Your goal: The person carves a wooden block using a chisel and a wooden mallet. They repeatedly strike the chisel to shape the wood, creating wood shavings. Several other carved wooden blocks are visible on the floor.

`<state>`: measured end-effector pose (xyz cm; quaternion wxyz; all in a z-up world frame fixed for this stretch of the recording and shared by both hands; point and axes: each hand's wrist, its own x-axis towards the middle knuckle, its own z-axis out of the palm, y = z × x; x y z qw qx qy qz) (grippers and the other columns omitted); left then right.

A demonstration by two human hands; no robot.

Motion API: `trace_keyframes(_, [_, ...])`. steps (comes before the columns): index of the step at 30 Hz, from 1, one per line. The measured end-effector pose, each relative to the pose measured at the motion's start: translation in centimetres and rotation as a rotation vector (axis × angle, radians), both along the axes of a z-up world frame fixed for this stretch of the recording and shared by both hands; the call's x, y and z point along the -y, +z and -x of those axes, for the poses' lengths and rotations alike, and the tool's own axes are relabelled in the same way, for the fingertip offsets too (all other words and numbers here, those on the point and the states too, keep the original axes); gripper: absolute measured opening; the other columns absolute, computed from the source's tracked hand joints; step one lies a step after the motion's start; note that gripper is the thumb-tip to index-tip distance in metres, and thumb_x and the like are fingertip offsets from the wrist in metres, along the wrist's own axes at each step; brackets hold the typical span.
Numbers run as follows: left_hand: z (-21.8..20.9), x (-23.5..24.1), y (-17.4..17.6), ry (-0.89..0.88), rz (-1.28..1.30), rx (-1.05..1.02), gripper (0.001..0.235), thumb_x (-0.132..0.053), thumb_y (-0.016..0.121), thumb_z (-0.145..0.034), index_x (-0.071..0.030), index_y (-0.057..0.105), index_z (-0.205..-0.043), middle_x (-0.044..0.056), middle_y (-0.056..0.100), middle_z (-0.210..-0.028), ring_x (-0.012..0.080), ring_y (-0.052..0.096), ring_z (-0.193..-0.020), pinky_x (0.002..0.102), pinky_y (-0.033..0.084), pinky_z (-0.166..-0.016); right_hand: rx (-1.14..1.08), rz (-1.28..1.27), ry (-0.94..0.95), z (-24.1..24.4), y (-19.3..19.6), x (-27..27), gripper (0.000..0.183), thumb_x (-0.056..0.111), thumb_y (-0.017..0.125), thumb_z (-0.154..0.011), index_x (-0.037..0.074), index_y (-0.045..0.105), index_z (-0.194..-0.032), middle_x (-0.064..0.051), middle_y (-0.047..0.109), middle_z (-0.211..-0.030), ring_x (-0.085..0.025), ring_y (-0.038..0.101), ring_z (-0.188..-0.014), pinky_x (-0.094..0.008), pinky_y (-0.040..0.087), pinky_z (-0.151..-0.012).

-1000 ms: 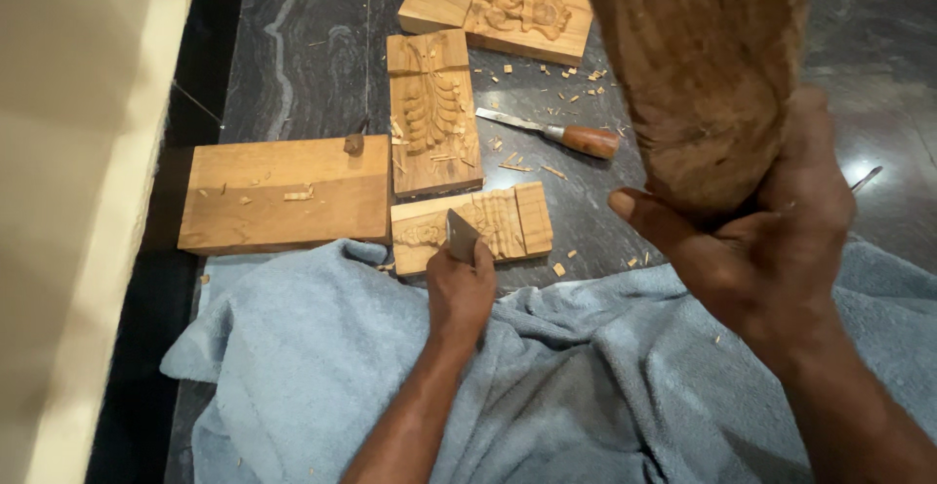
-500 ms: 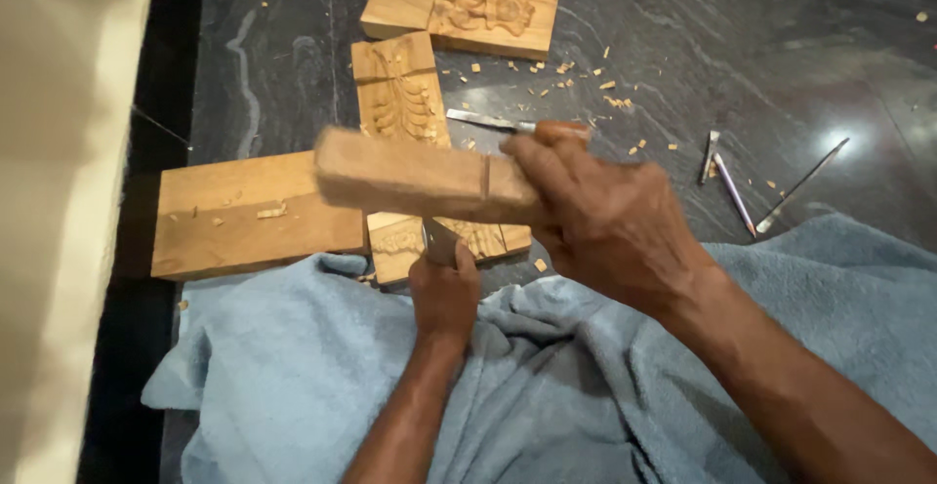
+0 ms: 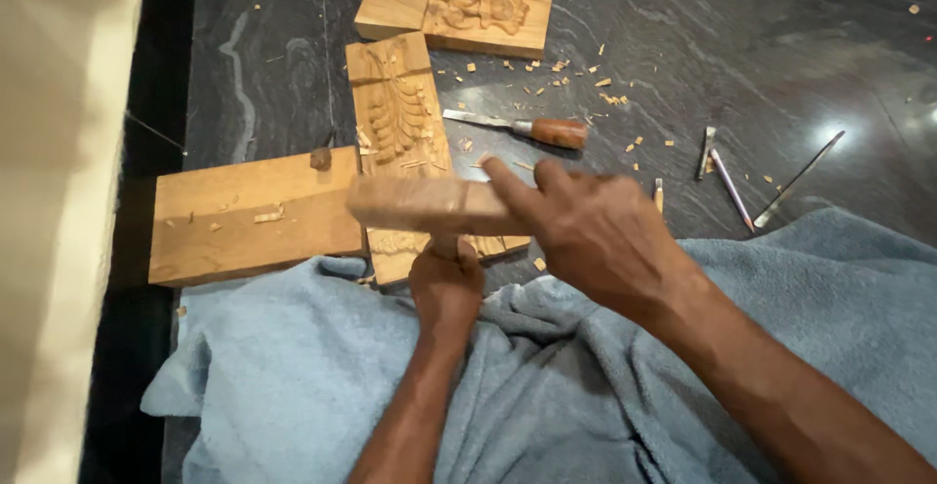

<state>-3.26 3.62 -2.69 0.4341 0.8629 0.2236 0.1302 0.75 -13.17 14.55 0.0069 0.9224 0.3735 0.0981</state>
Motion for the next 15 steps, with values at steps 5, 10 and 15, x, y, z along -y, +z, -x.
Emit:
trace_keyframes(5, [-0.5,-2.8,0.9,0.141,1.176,0.271,0.028,-0.008,0.071,-0.093,-0.005,0.059,-0.118,0.011,0.066,-0.107,0.0233,0.069,-0.090,0.036,0.062,-0.076,-0.285,-0.680,-0.231,-1.3,-5.7,0.9,0.072,0.016,0.083,-0.075,0.010,0.050,-0.139,-0.019,0.073,-0.104,-0.038,0.072,-0.091,-0.045,0.056,-0.068])
trace_keyframes(10, [-0.3,-5.2,1.6,0.260,1.021,0.432,0.034,-0.008,0.064,-0.089,-0.006,0.055,-0.123,0.010,0.066,-0.112,0.0223,0.071,-0.091,0.040,0.066,-0.065,-0.466,-0.770,-0.629,-2.9,-13.3,0.2,0.065,0.023,0.090,-0.069,0.007,0.056,-0.123,-0.020,0.074,-0.101,-0.040,0.072,-0.095,-0.049,0.055,-0.078])
trace_keyframes(15, [0.3,-4.6,0.0,0.200,0.903,0.315,0.032,-0.013,0.066,-0.094,0.006,0.059,-0.119,0.014,0.068,-0.107,0.0224,0.073,-0.085,0.039,0.068,-0.068,-0.571,-0.782,-0.729,-3.3,-15.7,-1.2,0.067,0.031,0.092,-0.068,0.003,0.058,-0.118,-0.022,0.073,-0.099,-0.039,0.071,-0.091,-0.047,0.055,-0.078])
